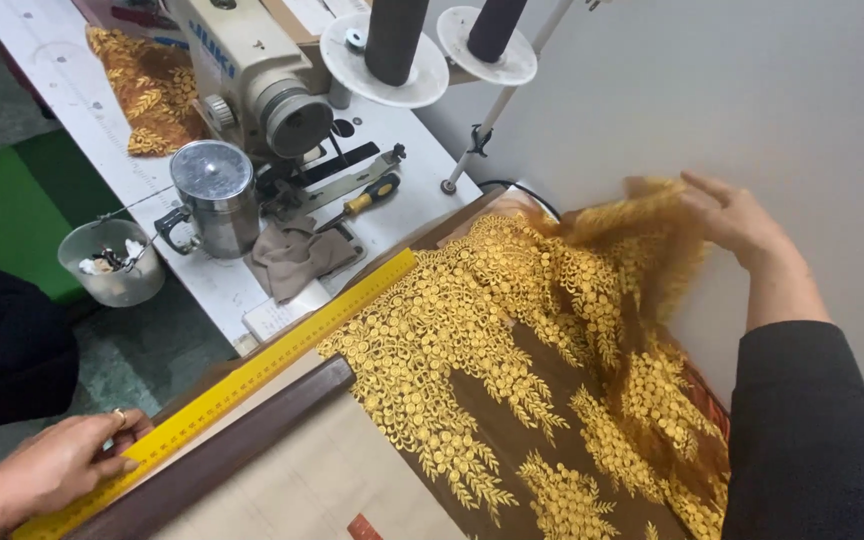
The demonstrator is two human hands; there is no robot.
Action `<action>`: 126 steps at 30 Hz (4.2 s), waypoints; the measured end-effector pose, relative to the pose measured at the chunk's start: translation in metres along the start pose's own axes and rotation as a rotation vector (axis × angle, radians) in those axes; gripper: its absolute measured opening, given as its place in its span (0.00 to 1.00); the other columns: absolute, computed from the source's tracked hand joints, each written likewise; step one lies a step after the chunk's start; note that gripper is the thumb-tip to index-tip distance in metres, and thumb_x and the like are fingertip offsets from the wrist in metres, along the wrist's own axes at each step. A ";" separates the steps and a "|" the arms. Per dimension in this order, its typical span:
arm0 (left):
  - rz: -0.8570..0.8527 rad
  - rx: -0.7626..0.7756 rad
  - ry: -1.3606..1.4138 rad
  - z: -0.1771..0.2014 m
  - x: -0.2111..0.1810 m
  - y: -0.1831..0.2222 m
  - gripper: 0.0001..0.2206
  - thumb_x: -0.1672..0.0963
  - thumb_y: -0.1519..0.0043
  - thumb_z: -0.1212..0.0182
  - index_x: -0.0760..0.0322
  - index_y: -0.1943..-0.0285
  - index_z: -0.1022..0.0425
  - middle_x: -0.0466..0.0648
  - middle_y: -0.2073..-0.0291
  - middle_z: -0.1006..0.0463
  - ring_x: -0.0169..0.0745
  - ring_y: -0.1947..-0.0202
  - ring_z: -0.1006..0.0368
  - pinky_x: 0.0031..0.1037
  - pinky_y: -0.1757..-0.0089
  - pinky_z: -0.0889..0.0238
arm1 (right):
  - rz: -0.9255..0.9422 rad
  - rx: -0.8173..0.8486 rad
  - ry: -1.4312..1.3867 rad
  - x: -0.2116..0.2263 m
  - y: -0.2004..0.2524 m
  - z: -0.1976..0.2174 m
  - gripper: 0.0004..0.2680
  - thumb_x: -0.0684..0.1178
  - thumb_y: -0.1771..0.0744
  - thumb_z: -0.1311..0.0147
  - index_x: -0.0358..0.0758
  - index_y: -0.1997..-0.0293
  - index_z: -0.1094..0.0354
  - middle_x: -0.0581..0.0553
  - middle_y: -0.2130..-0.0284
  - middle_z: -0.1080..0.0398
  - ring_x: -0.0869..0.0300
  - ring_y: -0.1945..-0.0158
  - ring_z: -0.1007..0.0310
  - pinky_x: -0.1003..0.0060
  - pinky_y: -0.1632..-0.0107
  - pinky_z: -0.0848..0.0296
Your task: Measuring and marking a paper pattern using various rulers and then aligning lace fabric over the pattern.
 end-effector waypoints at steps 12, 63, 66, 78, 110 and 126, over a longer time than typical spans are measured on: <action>-0.062 -0.075 -0.016 0.012 -0.010 0.007 0.07 0.50 0.46 0.41 0.37 0.59 0.27 0.28 0.75 0.24 0.23 0.72 0.25 0.20 0.63 0.37 | 0.011 -0.023 -0.108 -0.047 0.103 -0.089 0.15 0.52 0.31 0.58 0.43 0.37 0.41 0.44 0.39 0.39 0.52 0.39 0.39 0.50 0.38 0.39; -0.171 0.018 0.366 0.042 -0.038 0.051 0.06 0.60 0.39 0.42 0.62 0.54 0.26 0.48 0.62 0.24 0.42 0.62 0.26 0.32 0.64 0.33 | -0.392 -0.168 -0.889 -0.092 0.531 -0.413 0.08 0.45 0.35 0.50 0.37 0.58 0.25 0.45 0.67 0.23 0.64 0.71 0.25 0.71 0.63 0.23; -0.264 0.047 0.598 0.043 -0.029 0.051 0.07 0.62 0.41 0.39 0.66 0.55 0.26 0.48 0.66 0.27 0.42 0.72 0.33 0.29 0.75 0.46 | -0.467 -0.139 -0.925 -0.092 0.540 -0.412 0.08 0.45 0.34 0.50 0.37 0.56 0.25 0.43 0.66 0.22 0.64 0.68 0.25 0.70 0.59 0.22; -0.310 0.133 0.960 -0.005 0.006 0.123 0.13 0.64 0.44 0.41 0.71 0.49 0.28 0.53 0.63 0.27 0.49 0.74 0.26 0.35 0.76 0.37 | -0.327 -0.123 -1.062 -0.054 0.531 -0.412 0.09 0.46 0.34 0.50 0.32 0.57 0.27 0.38 0.68 0.24 0.62 0.71 0.27 0.67 0.65 0.19; -0.676 0.221 0.895 -0.129 -0.260 0.220 0.06 0.58 0.46 0.36 0.58 0.63 0.28 0.41 0.70 0.20 0.29 0.69 0.23 0.18 0.64 0.26 | -0.198 -0.438 -0.602 -0.041 0.572 -0.360 0.21 0.45 0.36 0.53 0.52 0.34 0.46 0.46 0.53 0.34 0.58 0.53 0.24 0.66 0.53 0.23; -0.458 -0.611 0.106 -0.088 -0.313 0.097 0.31 0.46 0.35 0.62 0.67 0.28 0.56 0.57 0.28 0.59 0.55 0.28 0.69 0.49 0.36 0.77 | 0.159 -0.255 -0.162 -0.301 0.432 -0.264 0.22 0.54 0.37 0.45 0.57 0.35 0.41 0.51 0.69 0.38 0.64 0.67 0.36 0.69 0.65 0.29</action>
Point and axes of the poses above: each hand's wrist, its own y-axis away from the middle knuckle, its own z-axis out of the back of the hand, x = y × z, the point moved 10 cm from there along -y, towards the middle knuckle
